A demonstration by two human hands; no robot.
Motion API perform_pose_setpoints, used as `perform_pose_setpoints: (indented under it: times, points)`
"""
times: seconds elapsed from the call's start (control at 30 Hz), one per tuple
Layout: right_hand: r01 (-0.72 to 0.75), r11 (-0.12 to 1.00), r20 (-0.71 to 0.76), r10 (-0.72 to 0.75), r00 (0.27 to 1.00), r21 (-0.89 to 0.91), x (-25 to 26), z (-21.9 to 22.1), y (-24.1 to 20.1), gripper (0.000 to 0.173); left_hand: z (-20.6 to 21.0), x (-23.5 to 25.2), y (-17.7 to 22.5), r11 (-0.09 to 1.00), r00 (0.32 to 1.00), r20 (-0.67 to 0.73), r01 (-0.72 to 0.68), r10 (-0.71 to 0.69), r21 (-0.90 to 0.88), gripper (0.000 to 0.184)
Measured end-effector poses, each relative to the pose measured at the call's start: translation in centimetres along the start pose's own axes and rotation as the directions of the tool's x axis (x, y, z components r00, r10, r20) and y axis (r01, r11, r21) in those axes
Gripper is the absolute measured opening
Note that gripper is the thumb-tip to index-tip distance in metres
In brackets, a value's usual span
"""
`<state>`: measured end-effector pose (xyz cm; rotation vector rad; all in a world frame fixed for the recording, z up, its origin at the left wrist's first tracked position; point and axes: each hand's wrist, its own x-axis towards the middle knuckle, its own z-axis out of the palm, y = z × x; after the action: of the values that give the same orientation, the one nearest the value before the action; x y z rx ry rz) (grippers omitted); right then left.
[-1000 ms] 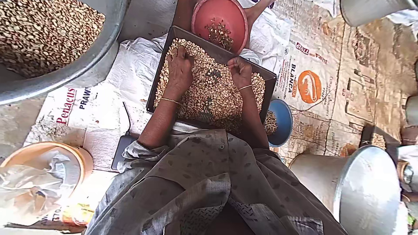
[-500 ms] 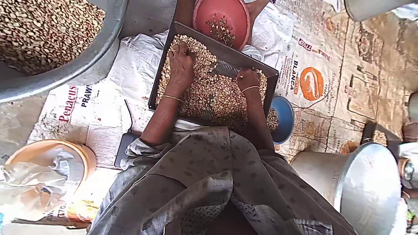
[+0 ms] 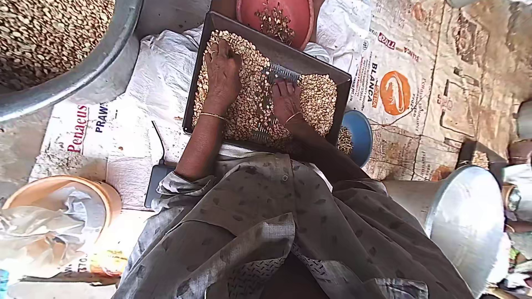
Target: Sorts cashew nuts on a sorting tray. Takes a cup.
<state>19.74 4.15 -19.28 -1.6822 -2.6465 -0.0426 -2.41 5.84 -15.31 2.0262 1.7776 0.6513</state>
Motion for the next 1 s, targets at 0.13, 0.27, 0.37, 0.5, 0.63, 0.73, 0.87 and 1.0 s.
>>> perform_pose_setpoints:
  times: [0.13, 0.27, 0.37, 0.5, 0.63, 0.73, 0.87, 1.0]
  points:
    - [-0.328, 0.939, 0.040, 0.334, 0.942, -0.105, 0.2, -3.0, 5.0, 0.040, -0.1, 0.1, 0.2, 1.000, 1.000, 0.004, 0.005, -0.005, 0.006, 0.025]
    - [-0.478, 0.876, 0.039, 0.481, 0.876, -0.065, -1.7, -5.8, 8.2, 0.036, -0.3, 0.2, 0.4, 1.000, 0.999, 0.036, 0.011, -0.012, 0.014, 0.025]
    - [-0.539, 0.838, 0.001, 0.541, 0.841, 0.083, -2.8, -7.1, 9.4, 0.034, -0.5, 0.1, 0.4, 1.000, 0.999, 0.038, 0.016, -0.016, 0.007, 0.026]
    - [-0.426, 0.866, -0.131, 0.470, 0.873, 0.263, -3.3, -6.9, 7.4, 0.035, -0.4, 0.0, 0.4, 1.000, 1.000, 0.021, 0.001, -0.001, 0.004, 0.026]
    - [-0.132, 0.802, -0.112, 0.240, 0.964, 0.582, -2.8, -5.1, 3.0, 0.025, -0.3, 0.0, 0.3, 1.000, 1.000, 0.014, 0.006, -0.007, 0.015, 0.025]
    - [0.183, 0.551, -0.156, -0.096, 0.983, 0.814, -2.6, -4.3, -1.9, 0.017, -0.2, 0.0, 0.2, 1.000, 1.000, -0.001, 0.007, -0.007, 0.008, 0.024]
    - [0.391, 0.692, 0.060, -0.530, 0.846, 0.607, -1.8, -3.7, -6.7, 0.027, -0.1, 0.1, 0.2, 1.000, 1.000, -0.010, 0.007, -0.007, 0.018, 0.024]
    - [0.212, 0.898, 0.185, -0.300, 0.936, 0.386, 0.2, -3.2, -3.3, 0.024, -0.2, -0.1, 0.2, 1.000, 1.000, -0.010, 0.011, -0.011, 0.005, 0.024]
